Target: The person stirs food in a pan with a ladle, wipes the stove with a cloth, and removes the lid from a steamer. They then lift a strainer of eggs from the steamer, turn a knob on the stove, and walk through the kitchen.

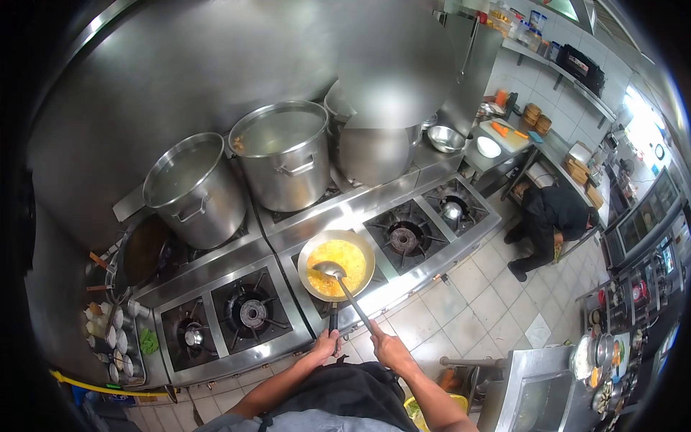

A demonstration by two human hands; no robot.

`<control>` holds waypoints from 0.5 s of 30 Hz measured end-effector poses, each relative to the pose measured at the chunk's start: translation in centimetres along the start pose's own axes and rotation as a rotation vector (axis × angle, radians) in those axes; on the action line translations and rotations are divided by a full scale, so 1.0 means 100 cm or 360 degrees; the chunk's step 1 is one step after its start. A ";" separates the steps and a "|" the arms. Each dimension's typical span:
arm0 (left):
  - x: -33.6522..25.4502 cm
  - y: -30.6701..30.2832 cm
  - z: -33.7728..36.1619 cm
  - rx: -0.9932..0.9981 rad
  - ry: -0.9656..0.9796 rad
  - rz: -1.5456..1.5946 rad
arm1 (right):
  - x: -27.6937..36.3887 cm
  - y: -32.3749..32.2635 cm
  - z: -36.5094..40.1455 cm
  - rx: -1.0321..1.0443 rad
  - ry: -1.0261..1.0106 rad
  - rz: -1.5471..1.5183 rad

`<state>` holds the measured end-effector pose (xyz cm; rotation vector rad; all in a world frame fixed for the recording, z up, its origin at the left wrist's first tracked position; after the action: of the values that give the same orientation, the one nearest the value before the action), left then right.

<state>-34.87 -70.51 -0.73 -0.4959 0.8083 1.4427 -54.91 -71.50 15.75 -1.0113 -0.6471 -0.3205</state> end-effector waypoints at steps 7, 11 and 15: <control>-0.003 0.002 0.004 -0.0006 0.0004 0.0006 | 0.010 -0.007 0.004 -0.0018 0.0004 0.0004; -0.003 0.001 0.003 -0.0046 0.0033 -0.0062 | 0.001 -0.002 -0.005 0.0004 -0.0041 0.0091; 0.003 -0.005 0.004 -0.0116 0.0062 -0.0110 | 0.010 -0.002 -0.004 0.0019 -0.0059 0.0067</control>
<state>-34.30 -70.05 -0.74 -0.6035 0.7649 1.4060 -54.11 -71.90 16.34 -1.0203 -0.6597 -0.2610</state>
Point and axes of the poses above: each hand's wrist, its own z-axis away from the middle knuckle, its own y-axis out of the palm, x = y × z, the point moved 4 cm from there along -z, towards the middle knuckle, and after that the axes turned 9 degrees about x, right-handed, at the moved point
